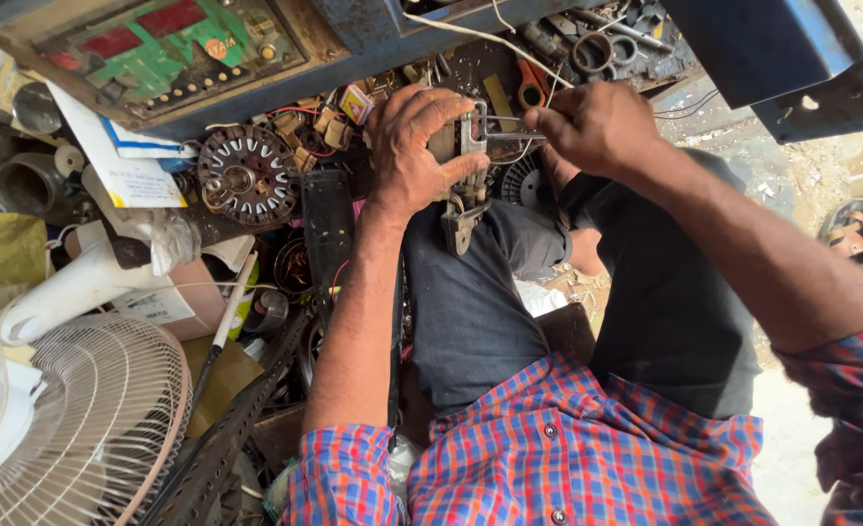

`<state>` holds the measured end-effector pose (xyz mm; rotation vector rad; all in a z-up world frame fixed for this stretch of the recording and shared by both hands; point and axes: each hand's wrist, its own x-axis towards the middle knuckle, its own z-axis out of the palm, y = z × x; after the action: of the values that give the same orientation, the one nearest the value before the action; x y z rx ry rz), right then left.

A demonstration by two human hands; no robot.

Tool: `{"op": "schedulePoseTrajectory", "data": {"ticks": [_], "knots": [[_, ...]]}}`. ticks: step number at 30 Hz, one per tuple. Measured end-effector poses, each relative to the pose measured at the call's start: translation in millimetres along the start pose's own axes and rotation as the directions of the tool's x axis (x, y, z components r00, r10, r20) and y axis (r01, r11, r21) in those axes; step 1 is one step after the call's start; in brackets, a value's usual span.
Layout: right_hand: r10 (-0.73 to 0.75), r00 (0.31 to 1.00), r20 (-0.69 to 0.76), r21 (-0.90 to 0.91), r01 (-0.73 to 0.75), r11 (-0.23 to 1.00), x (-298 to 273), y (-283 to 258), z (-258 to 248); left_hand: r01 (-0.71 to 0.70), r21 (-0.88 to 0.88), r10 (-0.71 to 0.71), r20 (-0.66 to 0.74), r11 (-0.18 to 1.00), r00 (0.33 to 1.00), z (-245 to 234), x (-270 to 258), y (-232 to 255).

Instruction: The person is repairing an electric motor by using a screwdriver to adjust internal components. They hold the motor casing with one hand while manipulating the screwdriver with the other, focusing on the internal mechanism.

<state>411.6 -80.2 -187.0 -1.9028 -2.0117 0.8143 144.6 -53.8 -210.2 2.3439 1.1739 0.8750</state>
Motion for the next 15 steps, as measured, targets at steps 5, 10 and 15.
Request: {"op": "schedulePoseTrajectory", "data": {"ticks": [5,10,15], "knots": [[0.297,0.876,0.38,0.172,-0.383,0.908,20,3,-9,0.006,0.001,-0.006,0.012,1.0,1.0,-2,0,0],[-0.024,1.0,0.003,-0.077,0.024,0.997,2,-6,-9,-0.033,0.032,0.032,0.041,0.999,0.999,-9,-1,5],[-0.291,0.932,-0.218,-0.399,0.187,0.898,-15,-15,1,-0.015,0.027,0.011,0.156,1.0,0.988,-12,-3,-4]]}}
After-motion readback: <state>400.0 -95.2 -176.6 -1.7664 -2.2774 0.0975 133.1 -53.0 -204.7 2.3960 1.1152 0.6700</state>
